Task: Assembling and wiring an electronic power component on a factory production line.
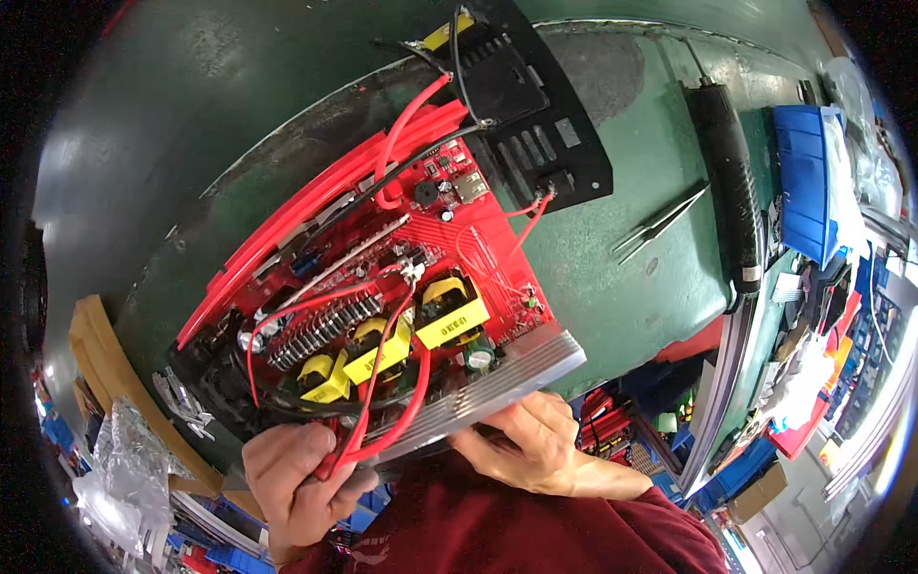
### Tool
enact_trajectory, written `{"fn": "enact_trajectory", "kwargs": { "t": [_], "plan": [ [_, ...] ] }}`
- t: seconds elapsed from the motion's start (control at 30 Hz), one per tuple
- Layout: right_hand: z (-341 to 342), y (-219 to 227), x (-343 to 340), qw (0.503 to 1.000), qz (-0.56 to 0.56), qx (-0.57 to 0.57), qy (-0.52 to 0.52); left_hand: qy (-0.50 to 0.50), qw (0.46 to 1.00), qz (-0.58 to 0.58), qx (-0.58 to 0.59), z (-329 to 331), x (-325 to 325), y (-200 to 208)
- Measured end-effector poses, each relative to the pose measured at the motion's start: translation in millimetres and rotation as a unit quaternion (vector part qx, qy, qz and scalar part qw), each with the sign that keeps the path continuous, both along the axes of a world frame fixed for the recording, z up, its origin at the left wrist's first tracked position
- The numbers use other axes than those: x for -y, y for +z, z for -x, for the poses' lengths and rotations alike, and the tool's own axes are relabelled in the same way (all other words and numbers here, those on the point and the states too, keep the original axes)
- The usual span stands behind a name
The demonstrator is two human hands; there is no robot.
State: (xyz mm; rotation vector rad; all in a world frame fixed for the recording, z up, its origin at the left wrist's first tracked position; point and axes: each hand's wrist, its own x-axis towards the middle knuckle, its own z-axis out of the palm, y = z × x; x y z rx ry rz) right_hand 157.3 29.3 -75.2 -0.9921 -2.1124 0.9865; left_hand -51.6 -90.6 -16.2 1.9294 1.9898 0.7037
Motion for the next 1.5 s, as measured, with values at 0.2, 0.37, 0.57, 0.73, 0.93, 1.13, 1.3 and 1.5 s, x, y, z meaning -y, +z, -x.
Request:
{"fn": "enact_trajectory", "kwargs": {
  "t": [0.2,0.37,0.57,0.73,0.93,1.13,1.3,1.5],
  "plan": [
    [-6.5,-1.1,-5.7,0.997,-0.056,0.046,0.026,0.003,0.995,-0.005,0.096,2.0,1.4,-9.3],
    [-5.0,-1.7,2.7,0.998,-0.02,0.035,-0.051,-0.002,0.998,0.014,0.069,0.7,-1.6,-9.0],
    [-2.2,-3.9,0.9,0.996,-0.074,0.05,-0.026,-0.003,1.0,0.0,-0.018,1.7,1.1,0.9],
    [-0.3,-9.0,-1.8,0.997,-0.075,0.005,-0.034,-0.021,1.0,-0.004,-0.009,1.1,-4.7,-1.2],
    [-0.5,15.5,-25.0,0.995,0.097,-0.008,0.036,0.014,0.998,-0.044,-0.031,0.6,-16.5,1.1],
    [-66.0,12.5,-100.6,0.982,-0.085,0.086,-0.148,0.04,0.991,-0.09,-0.095,-11.3,-21.7,-0.4],
    [-91.4,9.9,-143.4,0.99,-0.11,0.081,-0.044,0.077,0.991,-0.073,-0.083,-22.6,-11.3,-6.6],
    [-85.5,22.7,-158.6,0.992,-0.044,0.114,0.016,0.067,0.993,-0.072,-0.064,-33.4,-13.5,-3.2]
  ]
}}
